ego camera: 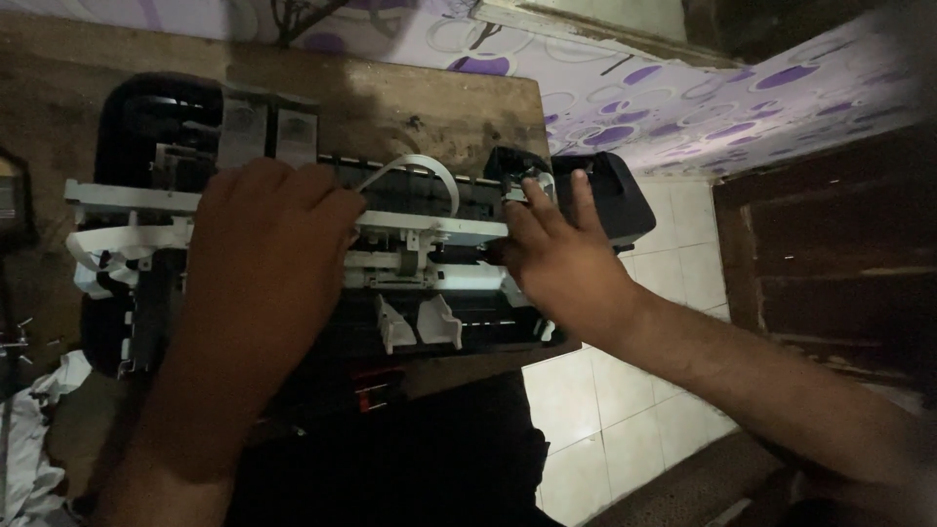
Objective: Disassembling a printer by removing screws and internal components to access the inner workings.
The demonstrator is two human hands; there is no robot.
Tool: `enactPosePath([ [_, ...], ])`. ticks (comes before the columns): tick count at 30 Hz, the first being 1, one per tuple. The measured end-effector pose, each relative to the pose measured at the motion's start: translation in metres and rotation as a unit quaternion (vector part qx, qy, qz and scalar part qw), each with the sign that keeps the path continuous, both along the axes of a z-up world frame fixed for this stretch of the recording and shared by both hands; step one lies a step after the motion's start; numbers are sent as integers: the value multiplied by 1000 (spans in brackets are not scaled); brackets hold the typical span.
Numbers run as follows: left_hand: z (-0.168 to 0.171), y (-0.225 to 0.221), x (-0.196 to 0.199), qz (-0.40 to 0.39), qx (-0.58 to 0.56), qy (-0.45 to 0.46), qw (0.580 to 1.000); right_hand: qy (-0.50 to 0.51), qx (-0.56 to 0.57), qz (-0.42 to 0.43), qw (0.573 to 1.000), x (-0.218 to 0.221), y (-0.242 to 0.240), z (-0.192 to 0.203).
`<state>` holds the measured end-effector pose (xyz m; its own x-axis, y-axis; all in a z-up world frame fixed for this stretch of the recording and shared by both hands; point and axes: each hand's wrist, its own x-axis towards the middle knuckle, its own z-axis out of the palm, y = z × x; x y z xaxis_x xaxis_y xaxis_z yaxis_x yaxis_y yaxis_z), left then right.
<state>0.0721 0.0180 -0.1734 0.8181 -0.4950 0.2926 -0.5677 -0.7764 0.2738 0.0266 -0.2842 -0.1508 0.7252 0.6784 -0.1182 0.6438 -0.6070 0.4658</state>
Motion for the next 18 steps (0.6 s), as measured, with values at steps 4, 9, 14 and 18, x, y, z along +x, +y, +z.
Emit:
enactPosePath([
  [4,2,0,0,-5,2,-3,1000,-11,8,4,1000,1,1,0],
  [9,7,0,-2,-12,-27,-15,999,10,13,-10,1000,3,-1,2],
  [14,4,0,-2,-9,0,13,1000,-1,26,-15,1000,1,-2,-2],
  [18,4,0,-1,-16,-21,-8,1000,19,45,-38,998,4,-5,1],
])
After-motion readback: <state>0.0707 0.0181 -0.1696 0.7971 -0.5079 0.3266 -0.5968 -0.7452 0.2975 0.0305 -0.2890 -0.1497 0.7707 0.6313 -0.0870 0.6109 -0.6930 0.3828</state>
